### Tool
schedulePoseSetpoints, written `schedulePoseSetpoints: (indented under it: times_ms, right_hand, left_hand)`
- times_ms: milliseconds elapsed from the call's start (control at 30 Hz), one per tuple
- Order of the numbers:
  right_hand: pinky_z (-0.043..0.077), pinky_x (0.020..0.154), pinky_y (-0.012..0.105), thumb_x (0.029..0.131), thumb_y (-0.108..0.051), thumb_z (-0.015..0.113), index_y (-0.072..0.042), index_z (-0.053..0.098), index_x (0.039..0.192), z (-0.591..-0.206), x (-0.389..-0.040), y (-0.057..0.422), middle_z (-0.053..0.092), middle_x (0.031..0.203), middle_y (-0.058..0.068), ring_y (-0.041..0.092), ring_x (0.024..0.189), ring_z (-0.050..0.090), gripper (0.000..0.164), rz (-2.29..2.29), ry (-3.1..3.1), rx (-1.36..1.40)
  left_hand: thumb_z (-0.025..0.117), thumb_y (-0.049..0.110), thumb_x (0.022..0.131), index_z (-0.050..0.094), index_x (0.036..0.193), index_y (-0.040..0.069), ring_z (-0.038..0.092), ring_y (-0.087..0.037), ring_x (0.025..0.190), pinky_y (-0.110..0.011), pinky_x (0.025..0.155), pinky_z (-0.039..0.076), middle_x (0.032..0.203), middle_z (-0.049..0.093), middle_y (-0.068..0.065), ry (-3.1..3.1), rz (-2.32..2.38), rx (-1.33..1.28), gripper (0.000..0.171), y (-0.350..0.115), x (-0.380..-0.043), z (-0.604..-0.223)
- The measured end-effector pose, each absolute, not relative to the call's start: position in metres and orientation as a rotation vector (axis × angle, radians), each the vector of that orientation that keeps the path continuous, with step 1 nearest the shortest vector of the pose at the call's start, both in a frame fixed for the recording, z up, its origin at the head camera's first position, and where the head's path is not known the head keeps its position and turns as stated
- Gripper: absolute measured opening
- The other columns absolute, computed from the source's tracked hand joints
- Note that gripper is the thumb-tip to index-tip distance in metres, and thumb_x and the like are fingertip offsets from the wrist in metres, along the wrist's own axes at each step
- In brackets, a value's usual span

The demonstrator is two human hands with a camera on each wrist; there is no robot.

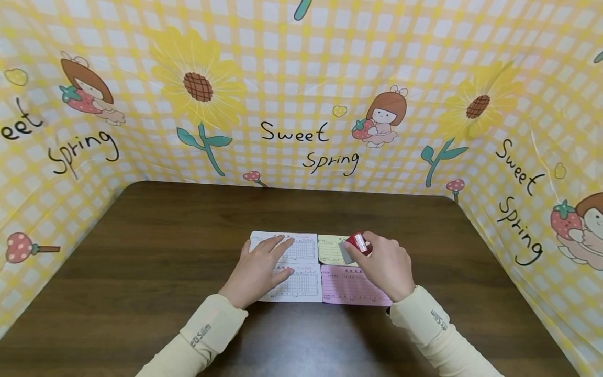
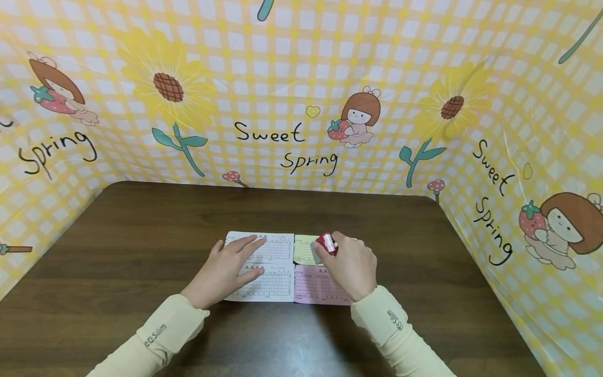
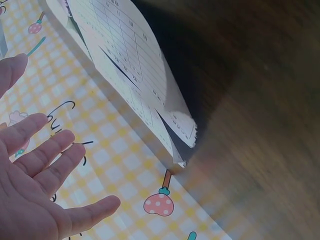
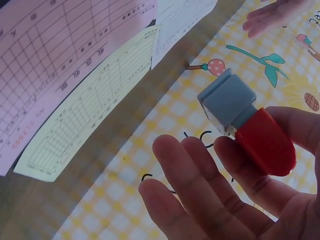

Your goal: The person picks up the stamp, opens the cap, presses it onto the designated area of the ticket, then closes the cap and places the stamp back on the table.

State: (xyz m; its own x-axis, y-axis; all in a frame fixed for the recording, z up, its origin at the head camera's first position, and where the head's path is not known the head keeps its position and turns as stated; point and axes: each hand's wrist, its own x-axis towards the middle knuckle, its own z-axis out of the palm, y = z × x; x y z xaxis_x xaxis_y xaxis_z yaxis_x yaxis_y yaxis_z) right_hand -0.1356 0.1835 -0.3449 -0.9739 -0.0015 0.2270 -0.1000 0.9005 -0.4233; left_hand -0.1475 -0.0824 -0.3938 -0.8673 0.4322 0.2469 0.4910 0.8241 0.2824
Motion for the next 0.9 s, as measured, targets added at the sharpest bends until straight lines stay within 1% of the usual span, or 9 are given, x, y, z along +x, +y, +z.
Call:
schedulePoseSetpoints:
  times_ms: [67, 267, 467, 800, 900]
  right_hand:
    - [0.042, 0.05, 0.033, 0.091, -0.044, 0.074, -0.011, 0.073, 0.096, -0.344, -0.135, 0.182, 0.067, 0.072, 0.001, 0.018, 0.06, 0.057, 0.033, 0.662, -2.848, 0.079]
    - [0.042, 0.049, 0.033, 0.091, -0.043, 0.074, -0.013, 0.072, 0.092, -0.344, -0.134, 0.177, 0.065, 0.07, -0.001, 0.018, 0.059, 0.057, 0.031, 0.696, -2.849, 0.091]
    - [0.04, 0.049, 0.032, 0.091, -0.041, 0.074, -0.013, 0.071, 0.09, -0.347, -0.135, 0.173, 0.065, 0.071, 0.001, 0.018, 0.061, 0.056, 0.029, 0.708, -2.863, 0.106]
    - [0.044, 0.05, 0.033, 0.091, -0.041, 0.074, -0.008, 0.075, 0.103, -0.351, -0.135, 0.171, 0.07, 0.081, 0.006, 0.019, 0.064, 0.06, 0.035, 0.739, -2.866, 0.099]
    - [0.045, 0.053, 0.033, 0.092, -0.04, 0.073, -0.008, 0.075, 0.104, -0.352, -0.136, 0.171, 0.071, 0.084, 0.007, 0.019, 0.066, 0.061, 0.035, 0.778, -2.868, 0.084]
  left_hand:
    - [0.077, 0.035, 0.091, 0.054, 0.146, 0.01, 0.052, -0.032, 0.135, -0.074, 0.107, 0.028, 0.146, 0.055, -0.017, -2.834, -0.515, -0.72, 0.065, -0.082, -0.147, -0.394]
    - [0.078, 0.033, 0.09, 0.055, 0.145, 0.009, 0.05, -0.033, 0.136, -0.075, 0.108, 0.026, 0.146, 0.055, -0.017, -2.823, -0.562, -0.724, 0.064, -0.076, -0.147, -0.395]
    - [0.078, 0.033, 0.09, 0.056, 0.145, 0.011, 0.051, -0.033, 0.135, -0.076, 0.105, 0.028, 0.145, 0.055, -0.017, -2.804, -0.594, -0.748, 0.063, -0.068, -0.147, -0.395]
    - [0.079, 0.033, 0.09, 0.057, 0.144, 0.01, 0.052, -0.034, 0.134, -0.076, 0.104, 0.03, 0.144, 0.056, -0.017, -2.789, -0.591, -0.765, 0.063, -0.062, -0.147, -0.394]
    - [0.079, 0.034, 0.09, 0.057, 0.144, 0.01, 0.052, -0.034, 0.134, -0.076, 0.105, 0.029, 0.143, 0.057, -0.017, -2.791, -0.597, -0.761, 0.063, -0.061, -0.147, -0.395]
